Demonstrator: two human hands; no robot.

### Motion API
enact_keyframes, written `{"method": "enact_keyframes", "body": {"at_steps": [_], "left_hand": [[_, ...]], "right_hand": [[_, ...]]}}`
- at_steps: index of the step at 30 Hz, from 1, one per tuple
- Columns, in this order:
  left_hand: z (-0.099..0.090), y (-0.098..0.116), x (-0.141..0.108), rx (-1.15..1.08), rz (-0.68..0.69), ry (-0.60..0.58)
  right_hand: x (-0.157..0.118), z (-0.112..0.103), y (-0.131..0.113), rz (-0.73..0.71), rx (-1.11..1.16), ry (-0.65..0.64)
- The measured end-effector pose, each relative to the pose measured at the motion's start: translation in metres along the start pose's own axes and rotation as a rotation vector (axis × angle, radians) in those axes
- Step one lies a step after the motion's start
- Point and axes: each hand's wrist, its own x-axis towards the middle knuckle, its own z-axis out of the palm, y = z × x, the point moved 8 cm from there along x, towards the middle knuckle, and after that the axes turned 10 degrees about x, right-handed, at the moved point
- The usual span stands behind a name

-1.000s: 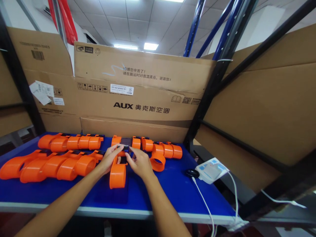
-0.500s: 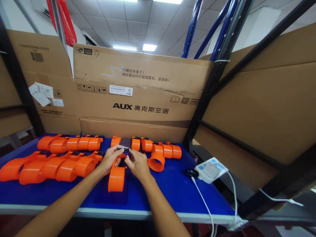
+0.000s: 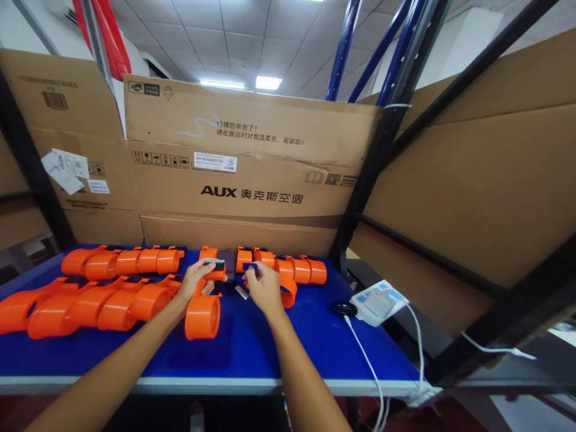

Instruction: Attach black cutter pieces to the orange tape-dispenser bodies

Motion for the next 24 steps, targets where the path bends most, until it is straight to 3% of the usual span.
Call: {"method": "enact_keyframes", "body": {"at_steps": [4, 8, 13, 18, 24], "left_hand": [[-0.002, 0.0, 0.001, -0.064, -0.018, 0.005], [-0.008, 0.003, 0.002, -0.11, -0.032, 0.043], [-0.009, 0.003, 0.002, -0.124, -0.039, 0.057], [-0.011, 0.001, 0.003, -0.101, -0.055, 0.063], [-0.014, -0.003, 0.005, -0.076, -0.067, 0.082]], "right_hand": [[-0.004, 0.022, 0.01, 0.014, -0.155, -0.179], [-0.008, 0.038, 0.017, 0.035, -0.3, -0.261], [-0.009, 0.051, 0.022, 0.068, -0.322, -0.289], [-0.009, 0.049, 0.022, 0.079, -0.322, -0.254], [-0.012, 0.048, 0.009, 0.0, -0.255, -0.291]]}}
